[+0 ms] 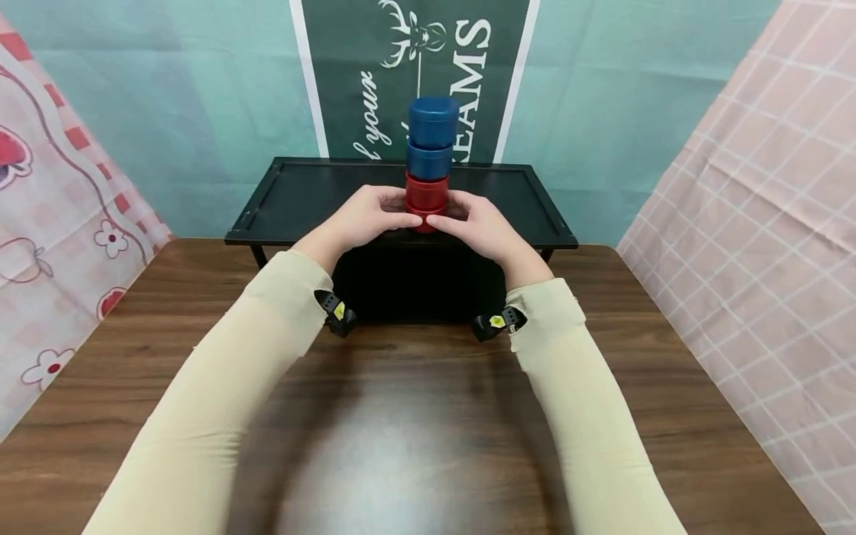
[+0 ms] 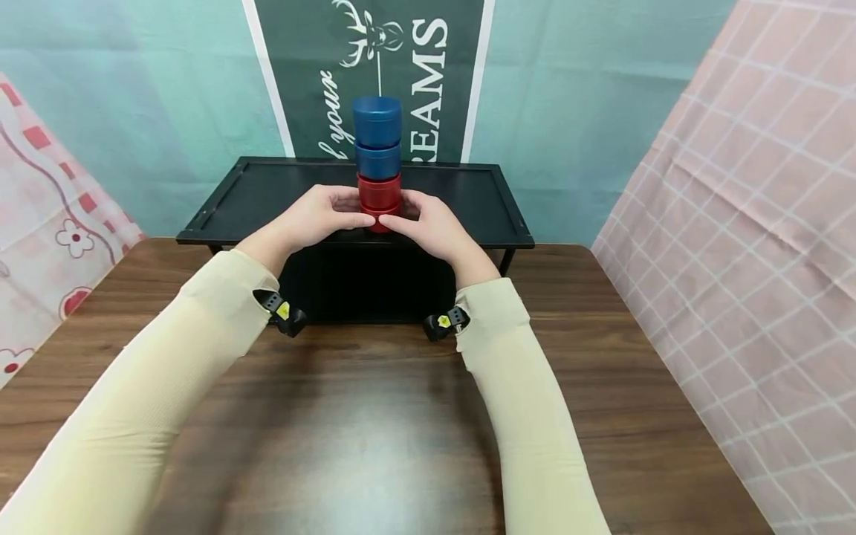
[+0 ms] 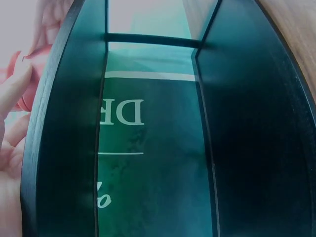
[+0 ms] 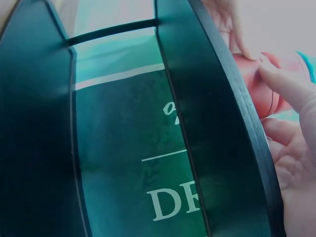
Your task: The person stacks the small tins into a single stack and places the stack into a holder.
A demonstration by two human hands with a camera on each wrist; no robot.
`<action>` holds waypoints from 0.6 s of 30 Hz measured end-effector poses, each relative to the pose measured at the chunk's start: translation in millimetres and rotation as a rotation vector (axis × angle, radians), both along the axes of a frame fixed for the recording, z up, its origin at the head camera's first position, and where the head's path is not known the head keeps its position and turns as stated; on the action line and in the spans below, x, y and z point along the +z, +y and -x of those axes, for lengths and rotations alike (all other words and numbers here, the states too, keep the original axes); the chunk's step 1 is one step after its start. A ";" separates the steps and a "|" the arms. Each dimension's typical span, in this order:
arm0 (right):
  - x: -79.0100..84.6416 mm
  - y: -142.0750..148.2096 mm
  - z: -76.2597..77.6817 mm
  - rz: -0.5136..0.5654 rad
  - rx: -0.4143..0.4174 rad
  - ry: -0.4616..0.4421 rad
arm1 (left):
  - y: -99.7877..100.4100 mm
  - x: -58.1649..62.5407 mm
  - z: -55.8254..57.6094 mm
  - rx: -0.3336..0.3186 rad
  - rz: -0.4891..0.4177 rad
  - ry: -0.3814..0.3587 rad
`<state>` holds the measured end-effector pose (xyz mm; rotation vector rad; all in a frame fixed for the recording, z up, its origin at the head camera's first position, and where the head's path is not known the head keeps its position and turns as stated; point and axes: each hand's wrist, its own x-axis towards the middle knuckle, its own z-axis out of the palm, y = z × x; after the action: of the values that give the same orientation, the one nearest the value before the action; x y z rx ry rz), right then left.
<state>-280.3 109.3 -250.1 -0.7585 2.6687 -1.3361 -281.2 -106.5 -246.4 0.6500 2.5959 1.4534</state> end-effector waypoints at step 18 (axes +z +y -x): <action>-3.7 -2.1 0.8 -0.023 -0.023 0.001 | 2.2 -2.6 0.1 0.005 0.028 0.011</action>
<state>-281.1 107.2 -253.8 -0.7281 2.6975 -1.3074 -281.3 -104.3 -249.0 0.6508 2.6230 1.4167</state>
